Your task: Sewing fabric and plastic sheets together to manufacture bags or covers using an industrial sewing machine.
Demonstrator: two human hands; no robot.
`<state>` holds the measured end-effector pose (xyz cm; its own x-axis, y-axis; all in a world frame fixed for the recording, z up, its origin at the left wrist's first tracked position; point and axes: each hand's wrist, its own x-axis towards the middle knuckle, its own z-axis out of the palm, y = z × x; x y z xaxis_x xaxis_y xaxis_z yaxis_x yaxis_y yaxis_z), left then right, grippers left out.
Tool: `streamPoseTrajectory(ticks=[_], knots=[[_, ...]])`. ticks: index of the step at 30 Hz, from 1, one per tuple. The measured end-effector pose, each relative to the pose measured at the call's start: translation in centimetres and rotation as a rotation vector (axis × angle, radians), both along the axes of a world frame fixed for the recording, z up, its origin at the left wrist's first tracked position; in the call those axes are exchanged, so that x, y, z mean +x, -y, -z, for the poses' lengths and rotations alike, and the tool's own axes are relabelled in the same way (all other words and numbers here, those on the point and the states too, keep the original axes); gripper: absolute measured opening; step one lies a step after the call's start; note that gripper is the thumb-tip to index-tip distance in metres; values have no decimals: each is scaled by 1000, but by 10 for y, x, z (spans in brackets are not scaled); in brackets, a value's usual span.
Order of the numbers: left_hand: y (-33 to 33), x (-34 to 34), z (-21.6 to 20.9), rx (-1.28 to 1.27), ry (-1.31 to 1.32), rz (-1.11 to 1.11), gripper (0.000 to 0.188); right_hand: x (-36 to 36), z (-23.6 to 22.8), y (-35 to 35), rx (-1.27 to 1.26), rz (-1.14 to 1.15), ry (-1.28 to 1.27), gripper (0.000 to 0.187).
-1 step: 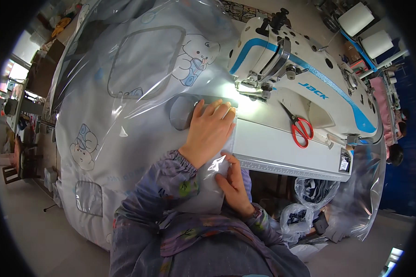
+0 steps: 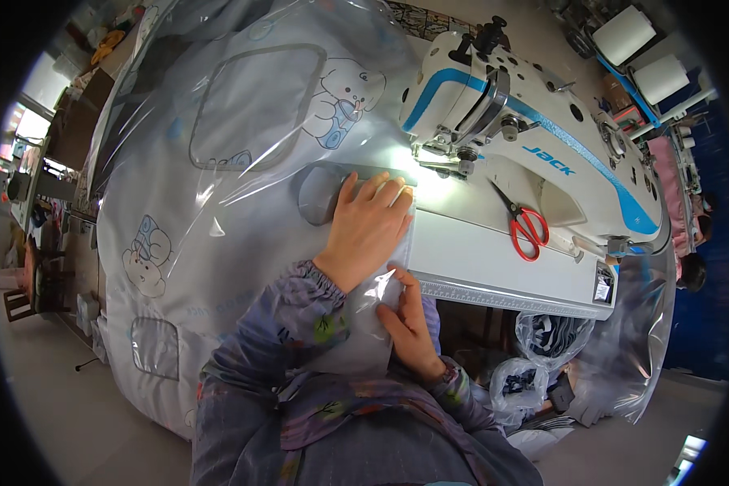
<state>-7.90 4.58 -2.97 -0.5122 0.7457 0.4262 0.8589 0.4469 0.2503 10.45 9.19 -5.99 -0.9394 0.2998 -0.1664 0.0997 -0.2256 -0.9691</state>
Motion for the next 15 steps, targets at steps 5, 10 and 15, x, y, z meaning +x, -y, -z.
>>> streamPoseTrajectory(ticks=[5, 10, 15], knots=[[-13, -20, 5, 16, -91, -11, 27, -14, -12, -1, -67, 25, -5, 74], [-20, -35, 18, 42, -120, 103, 16, -15, -17, -10, 294, 75, 19, 59], [29, -3, 21, -17, 150, 409, 18, 10, 11, -14, 480, 25, 78, 31]])
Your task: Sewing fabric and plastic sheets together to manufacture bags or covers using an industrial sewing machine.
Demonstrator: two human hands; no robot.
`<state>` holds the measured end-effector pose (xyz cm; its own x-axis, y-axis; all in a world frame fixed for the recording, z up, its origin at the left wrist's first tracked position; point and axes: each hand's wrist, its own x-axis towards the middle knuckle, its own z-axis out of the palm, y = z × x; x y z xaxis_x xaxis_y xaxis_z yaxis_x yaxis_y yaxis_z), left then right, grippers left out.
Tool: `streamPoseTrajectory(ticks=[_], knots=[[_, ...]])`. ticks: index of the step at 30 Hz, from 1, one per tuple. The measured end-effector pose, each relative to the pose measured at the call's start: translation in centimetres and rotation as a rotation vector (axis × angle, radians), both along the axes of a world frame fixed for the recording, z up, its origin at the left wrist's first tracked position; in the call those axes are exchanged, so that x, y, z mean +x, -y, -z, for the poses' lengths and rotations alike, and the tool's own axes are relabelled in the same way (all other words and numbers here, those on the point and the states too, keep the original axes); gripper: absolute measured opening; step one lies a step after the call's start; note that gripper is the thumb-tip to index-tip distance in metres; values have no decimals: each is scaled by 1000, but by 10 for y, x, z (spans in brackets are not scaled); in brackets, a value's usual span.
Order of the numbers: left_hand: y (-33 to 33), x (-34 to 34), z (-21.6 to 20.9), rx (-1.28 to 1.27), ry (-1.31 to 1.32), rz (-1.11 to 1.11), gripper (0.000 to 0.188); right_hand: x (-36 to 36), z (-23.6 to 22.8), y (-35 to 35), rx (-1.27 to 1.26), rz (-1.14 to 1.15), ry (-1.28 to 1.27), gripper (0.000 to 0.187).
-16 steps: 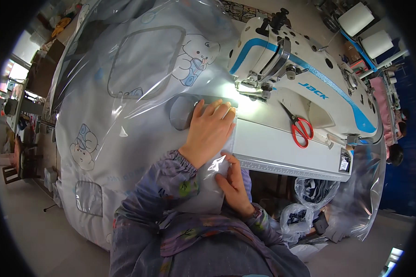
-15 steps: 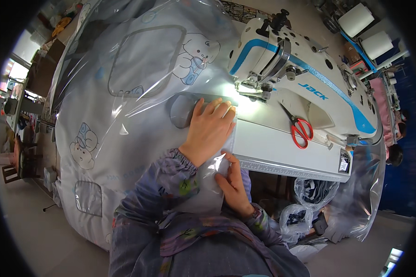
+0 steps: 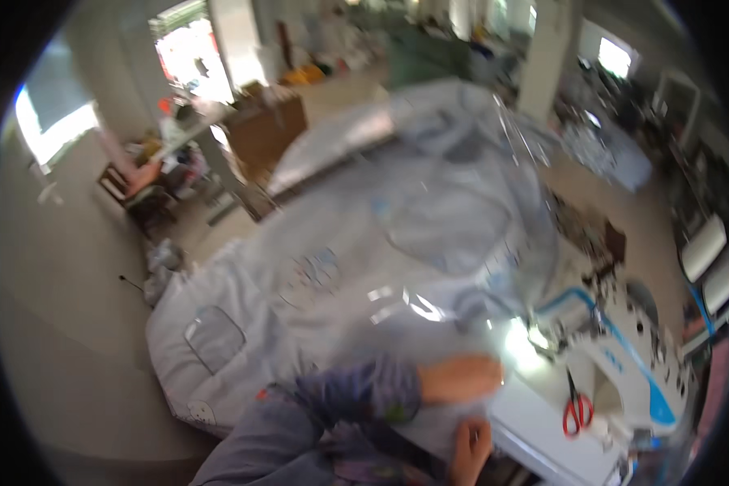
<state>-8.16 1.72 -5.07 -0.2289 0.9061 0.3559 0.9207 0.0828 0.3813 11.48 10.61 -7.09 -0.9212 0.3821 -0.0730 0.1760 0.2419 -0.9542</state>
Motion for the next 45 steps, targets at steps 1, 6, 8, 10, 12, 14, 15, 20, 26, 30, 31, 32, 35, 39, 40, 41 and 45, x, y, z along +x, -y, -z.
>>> streamPoseTrajectory(ticks=[1, 6, 8, 10, 12, 14, 15, 20, 26, 30, 31, 32, 35, 39, 40, 41, 45], knots=[[17, 8, -1, -1, 104, 66, 26, 7, 8, 1, -201, 77, -186, 29], [79, 69, -18, -19, 142, 134, 62, 27, 32, 4, 5, 117, -190, 15], [98, 88, -24, -61, 65, 97, 61, 34, 27, 9, -173, 144, -178, 26], [103, 98, -24, -79, -1, 56, 62, 39, 18, 12, -339, 175, -165, 38], [104, 102, -20, 7, -149, -41, 53, 45, 6, 17, -497, 146, 19, 67], [102, 102, -15, 11, -88, 16, 49, 47, -2, 23, -299, 69, -72, 66], [101, 102, -13, 11, -30, 62, 45, 46, -4, 26, -441, 86, -53, 54], [101, 100, -12, 9, 25, 7, 42, 49, -20, 17, -670, 36, 120, 53], [103, 90, -20, -42, 102, -24, 40, -19, -55, -72, 281, 30, -54, 26], [99, 87, -22, -38, 92, -25, 40, -100, -52, -110, 791, -62, -325, 30], [98, 86, -23, -38, 91, -31, 40, -110, -50, -115, 947, -107, -320, 32], [98, 84, -23, -36, 90, -38, 40, -117, -48, -117, 958, -117, -344, 32], [95, 75, -26, -17, 111, -52, 40, -124, -44, -123, 910, -144, -246, 37], [86, 59, -31, -4, 84, -19, 39, -120, -45, -124, 876, -154, -250, 43], [83, 55, -32, -4, 80, -9, 39, -120, -45, -124, 868, -152, -259, 43], [79, 51, -33, -1, 81, 0, 38, -121, -46, -124, 866, -154, -250, 43], [65, 37, -36, 30, 26, -8, 38, -124, -46, -124, 845, -155, -245, 45]])
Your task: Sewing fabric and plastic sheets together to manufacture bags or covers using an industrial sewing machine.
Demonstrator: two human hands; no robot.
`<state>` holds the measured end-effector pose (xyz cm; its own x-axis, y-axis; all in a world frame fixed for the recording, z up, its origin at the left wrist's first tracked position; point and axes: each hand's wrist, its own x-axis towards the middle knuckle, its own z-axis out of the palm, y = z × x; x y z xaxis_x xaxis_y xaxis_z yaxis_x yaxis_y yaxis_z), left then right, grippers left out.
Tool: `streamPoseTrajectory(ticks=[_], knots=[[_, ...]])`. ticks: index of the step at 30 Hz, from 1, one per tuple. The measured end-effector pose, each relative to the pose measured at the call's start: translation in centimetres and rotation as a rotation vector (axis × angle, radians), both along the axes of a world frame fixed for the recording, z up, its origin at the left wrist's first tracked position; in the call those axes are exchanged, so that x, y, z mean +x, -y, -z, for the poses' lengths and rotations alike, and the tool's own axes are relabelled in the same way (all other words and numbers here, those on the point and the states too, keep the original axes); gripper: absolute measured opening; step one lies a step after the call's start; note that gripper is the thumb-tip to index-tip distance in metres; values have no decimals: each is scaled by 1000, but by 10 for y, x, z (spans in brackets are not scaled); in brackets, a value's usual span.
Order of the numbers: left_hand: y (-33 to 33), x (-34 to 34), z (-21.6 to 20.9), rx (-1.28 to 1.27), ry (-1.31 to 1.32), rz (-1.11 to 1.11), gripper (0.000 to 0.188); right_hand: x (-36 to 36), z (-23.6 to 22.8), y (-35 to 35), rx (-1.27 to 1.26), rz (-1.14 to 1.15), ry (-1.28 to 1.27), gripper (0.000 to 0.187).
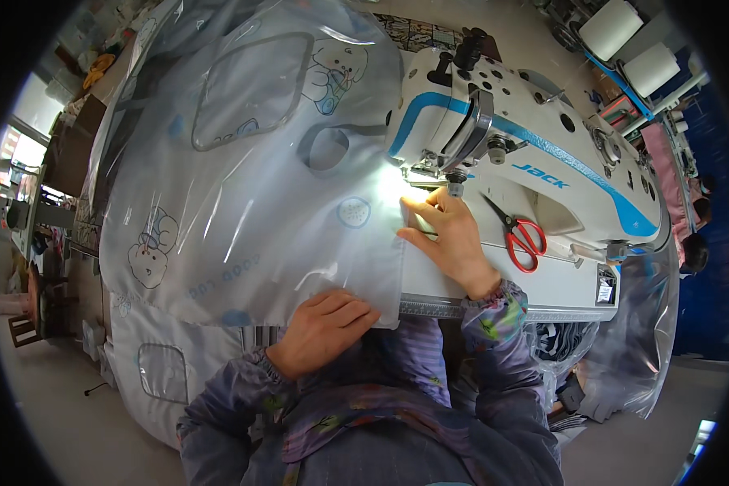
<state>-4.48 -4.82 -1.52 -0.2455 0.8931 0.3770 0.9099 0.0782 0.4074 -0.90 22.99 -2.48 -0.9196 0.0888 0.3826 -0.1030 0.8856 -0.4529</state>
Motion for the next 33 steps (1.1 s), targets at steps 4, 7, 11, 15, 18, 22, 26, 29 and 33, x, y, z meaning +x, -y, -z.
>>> streamPoseTrajectory(ticks=[4, 7, 11, 15, 18, 22, 26, 29, 33], knots=[[-12, -15, 0, 33, 9, 13, 37, 1, 0, -1, -7, 2, 15, 46], [-22, -26, 2, 45, 2, 12, 34, 0, 1, -1, 1, 7, 19, 46], [-34, -42, 4, 53, -22, 12, 28, -2, 2, -1, 15, 22, 30, 45], [-44, -60, 5, 20, -38, -11, 30, -2, 2, -2, 14, 14, 6, 43], [-52, -74, 6, 20, -74, -8, 30, -2, 3, -2, 15, 12, 3, 40], [-64, -92, 8, 23, -134, -1, 29, -2, 3, -2, 1, 10, 8, 37], [-77, -108, 14, 59, -181, -3, 23, -2, 2, -3, 13, -5, -6, 36], [-86, -120, 16, 63, -206, -15, 21, -3, 2, -3, 12, -2, 6, 35], [-97, -134, 17, 107, -227, -18, 18, -6, 1, -1, 19, 7, -3, 34]])
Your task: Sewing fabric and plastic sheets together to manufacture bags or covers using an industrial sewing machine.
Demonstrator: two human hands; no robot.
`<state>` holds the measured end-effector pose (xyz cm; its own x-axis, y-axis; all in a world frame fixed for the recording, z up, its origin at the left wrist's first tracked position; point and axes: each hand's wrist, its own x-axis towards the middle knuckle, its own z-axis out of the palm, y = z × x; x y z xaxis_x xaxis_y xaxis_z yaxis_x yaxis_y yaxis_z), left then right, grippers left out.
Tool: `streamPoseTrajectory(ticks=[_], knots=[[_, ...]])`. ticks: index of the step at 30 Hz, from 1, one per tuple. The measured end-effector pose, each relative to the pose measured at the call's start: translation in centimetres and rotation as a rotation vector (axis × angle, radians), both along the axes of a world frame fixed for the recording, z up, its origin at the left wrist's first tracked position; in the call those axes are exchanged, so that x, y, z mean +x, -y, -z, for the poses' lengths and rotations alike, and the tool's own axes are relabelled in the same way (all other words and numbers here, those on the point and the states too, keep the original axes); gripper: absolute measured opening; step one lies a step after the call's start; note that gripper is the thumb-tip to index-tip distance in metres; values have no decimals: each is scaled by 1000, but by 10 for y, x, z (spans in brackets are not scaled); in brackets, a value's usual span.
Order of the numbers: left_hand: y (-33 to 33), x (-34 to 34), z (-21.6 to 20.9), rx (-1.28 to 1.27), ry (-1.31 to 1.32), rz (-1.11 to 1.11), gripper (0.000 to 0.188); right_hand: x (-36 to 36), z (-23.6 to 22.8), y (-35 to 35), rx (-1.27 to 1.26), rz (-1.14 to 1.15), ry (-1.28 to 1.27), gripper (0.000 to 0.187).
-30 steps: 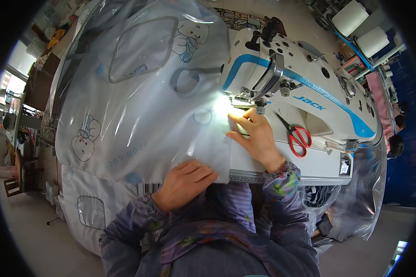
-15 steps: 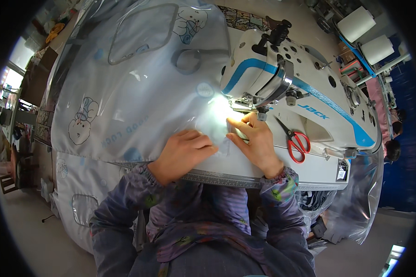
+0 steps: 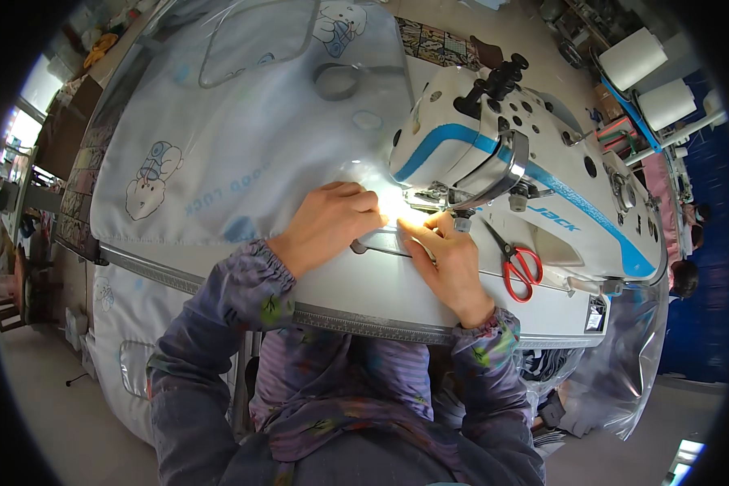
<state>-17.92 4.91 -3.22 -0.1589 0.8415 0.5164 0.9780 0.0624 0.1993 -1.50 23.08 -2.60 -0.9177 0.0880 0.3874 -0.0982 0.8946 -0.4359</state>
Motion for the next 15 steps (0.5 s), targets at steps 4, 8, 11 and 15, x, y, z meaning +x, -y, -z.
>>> streamPoseTrajectory(ticks=[4, 8, 11, 15], knots=[[-8, -14, 1, -55, -46, -17, 21, -4, 0, 3, 67, 74, 19, 33], [-14, -23, 4, -116, 1, -25, 24, -3, 5, 3, 59, 82, 14, 31], [-3, -27, 0, -71, -71, 23, 39, 2, 6, 1, -13, 89, 3, 28], [54, -47, -16, -186, -309, -396, 61, 15, -1, 5, -226, 140, 11, 23]])
